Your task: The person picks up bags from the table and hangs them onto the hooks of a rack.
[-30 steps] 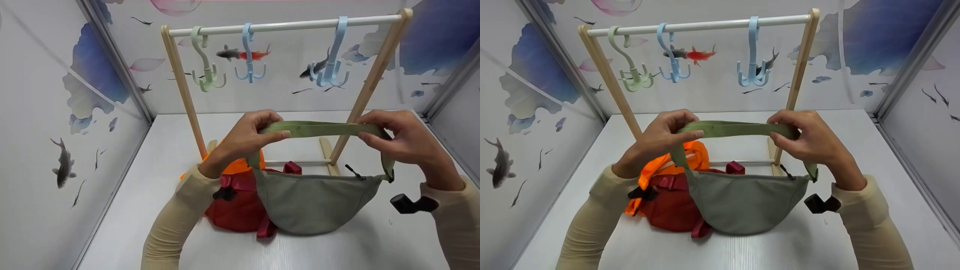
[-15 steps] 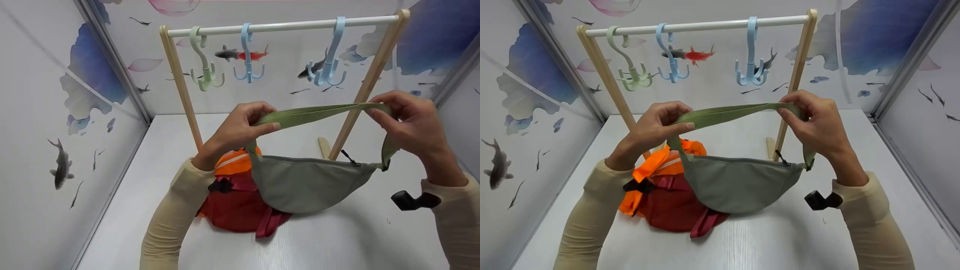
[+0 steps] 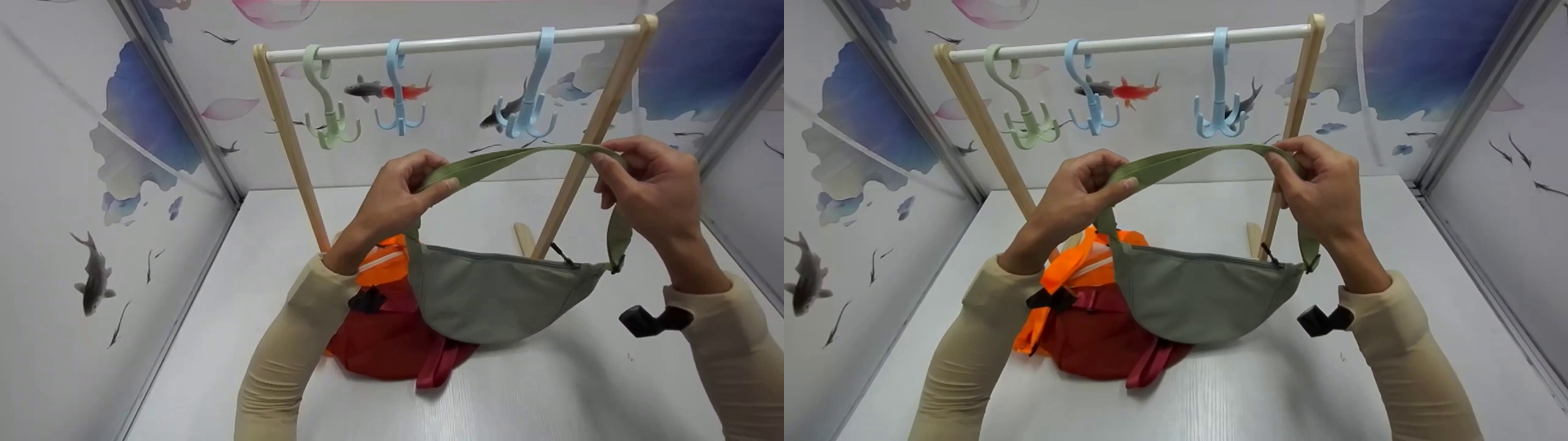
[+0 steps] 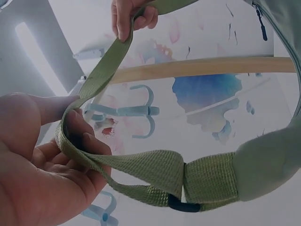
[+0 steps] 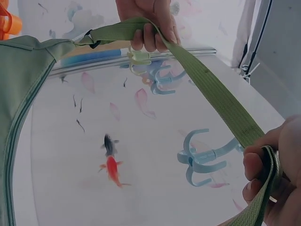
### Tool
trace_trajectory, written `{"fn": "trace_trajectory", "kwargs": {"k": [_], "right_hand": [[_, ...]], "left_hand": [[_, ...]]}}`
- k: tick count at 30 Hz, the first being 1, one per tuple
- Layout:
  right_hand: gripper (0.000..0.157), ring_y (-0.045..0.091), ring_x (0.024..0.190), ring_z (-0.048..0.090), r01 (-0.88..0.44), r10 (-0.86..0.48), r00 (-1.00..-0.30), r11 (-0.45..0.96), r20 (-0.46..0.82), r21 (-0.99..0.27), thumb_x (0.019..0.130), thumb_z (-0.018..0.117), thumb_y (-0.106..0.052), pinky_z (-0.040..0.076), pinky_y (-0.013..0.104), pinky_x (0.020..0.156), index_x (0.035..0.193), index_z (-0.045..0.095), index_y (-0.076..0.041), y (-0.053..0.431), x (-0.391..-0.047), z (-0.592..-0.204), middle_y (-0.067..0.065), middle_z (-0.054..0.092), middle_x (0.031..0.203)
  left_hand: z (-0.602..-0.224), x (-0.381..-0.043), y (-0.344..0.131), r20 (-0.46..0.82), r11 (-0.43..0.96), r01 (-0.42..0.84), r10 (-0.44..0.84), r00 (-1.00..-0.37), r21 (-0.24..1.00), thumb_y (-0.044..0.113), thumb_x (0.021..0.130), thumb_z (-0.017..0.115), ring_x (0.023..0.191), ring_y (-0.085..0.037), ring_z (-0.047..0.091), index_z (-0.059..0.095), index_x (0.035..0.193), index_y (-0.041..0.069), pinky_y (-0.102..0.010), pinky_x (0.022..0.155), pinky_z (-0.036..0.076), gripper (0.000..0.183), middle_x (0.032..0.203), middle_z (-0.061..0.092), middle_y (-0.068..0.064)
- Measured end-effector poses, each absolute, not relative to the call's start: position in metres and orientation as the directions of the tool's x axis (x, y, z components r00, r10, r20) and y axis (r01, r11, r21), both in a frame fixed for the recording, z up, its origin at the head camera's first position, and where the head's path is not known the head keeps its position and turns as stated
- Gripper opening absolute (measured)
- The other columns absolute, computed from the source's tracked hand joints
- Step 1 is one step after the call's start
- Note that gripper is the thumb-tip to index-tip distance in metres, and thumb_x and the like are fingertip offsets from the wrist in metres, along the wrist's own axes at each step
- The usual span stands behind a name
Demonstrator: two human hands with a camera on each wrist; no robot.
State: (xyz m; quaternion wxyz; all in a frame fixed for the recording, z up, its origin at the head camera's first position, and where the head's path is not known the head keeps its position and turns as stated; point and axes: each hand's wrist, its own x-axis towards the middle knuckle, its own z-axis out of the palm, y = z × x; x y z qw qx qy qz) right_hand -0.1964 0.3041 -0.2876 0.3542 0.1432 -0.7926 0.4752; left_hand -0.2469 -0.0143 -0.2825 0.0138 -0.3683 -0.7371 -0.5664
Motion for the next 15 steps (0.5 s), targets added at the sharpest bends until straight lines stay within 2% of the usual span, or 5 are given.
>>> {"fn": "trace_trajectory", "kwargs": {"k": [9, 15], "right_hand": [[0.017, 0.006, 0.043, 0.055, -0.476, 0.239, -0.731, 0.492, 0.639, -0.729, 0.094, 0.066, -0.01, 0.046, 0.016, 0.047, 0.096, 0.075, 0.004, 0.292, -0.202, -0.281, -0.006, 0.063, 0.059], [0.022, 0.007, 0.038, 0.052, -0.486, 0.24, -0.739, 0.457, 0.629, -0.745, 0.094, 0.064, -0.01, 0.041, 0.018, 0.041, 0.084, 0.072, 0.008, 0.284, -0.206, -0.281, -0.002, 0.06, 0.052]], "left_hand": [[-0.274, -0.253, -0.005, 0.515, 0.059, 0.58, 0.394, -0.761, 0.812, 0.017, 0.095, 0.066, 0.09, -0.019, 0.062, 0.064, 0.12, 0.001, -0.03, 0.082, 0.054, 0.03, 0.107, 0.068, -0.011], [-0.276, -0.259, 0.001, 0.521, 0.057, 0.565, 0.318, -0.792, 0.823, 0.018, 0.095, 0.066, 0.09, -0.019, 0.062, 0.063, 0.123, 0.001, -0.029, 0.08, 0.054, 0.032, 0.107, 0.069, -0.011]]}}
